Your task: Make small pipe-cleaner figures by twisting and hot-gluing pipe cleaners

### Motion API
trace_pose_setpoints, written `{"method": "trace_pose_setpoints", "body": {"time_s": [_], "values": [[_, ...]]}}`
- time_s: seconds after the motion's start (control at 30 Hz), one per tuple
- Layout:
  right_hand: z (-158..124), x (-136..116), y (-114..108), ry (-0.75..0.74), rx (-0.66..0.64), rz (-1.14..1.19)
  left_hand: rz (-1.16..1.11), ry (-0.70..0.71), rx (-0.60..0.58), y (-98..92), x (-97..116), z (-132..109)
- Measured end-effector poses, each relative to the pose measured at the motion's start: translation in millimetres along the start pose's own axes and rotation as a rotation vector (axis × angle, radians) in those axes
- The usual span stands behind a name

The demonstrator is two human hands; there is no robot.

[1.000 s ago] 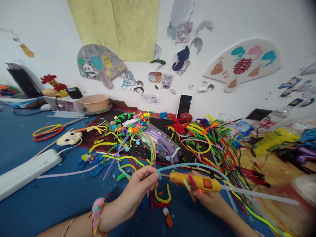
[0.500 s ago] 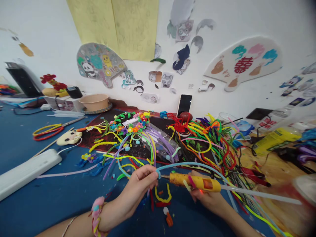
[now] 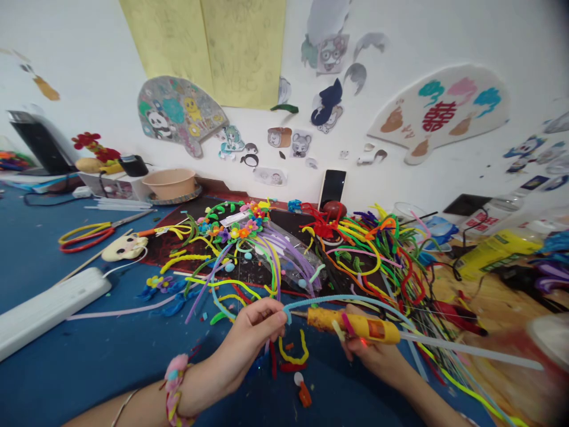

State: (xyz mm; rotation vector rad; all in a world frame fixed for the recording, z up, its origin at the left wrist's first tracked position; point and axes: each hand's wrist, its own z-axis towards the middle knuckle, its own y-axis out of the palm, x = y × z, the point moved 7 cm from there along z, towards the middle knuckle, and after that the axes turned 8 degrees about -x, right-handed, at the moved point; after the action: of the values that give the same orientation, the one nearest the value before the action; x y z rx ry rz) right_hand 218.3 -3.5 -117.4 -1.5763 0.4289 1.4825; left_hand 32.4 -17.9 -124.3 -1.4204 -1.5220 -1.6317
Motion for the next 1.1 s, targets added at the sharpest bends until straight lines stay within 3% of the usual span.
{"method": "trace_pose_setpoints", "body": {"time_s": [0.57, 0.87, 1.1], "values": [[0, -9, -3, -0.067, -0.001, -0.209, -0.040, -0.023, 0.024, -3.3, -3, 0], [0, -4, 0, -0.037, -0.031, -0.154, -0.057, -0.020, 0.034, -2.9, -3, -1], [-4, 6, -7, -0.047, -0.130, -0.219, 0.128, 0.101, 0.085, -7.7, 14, -4]]}}
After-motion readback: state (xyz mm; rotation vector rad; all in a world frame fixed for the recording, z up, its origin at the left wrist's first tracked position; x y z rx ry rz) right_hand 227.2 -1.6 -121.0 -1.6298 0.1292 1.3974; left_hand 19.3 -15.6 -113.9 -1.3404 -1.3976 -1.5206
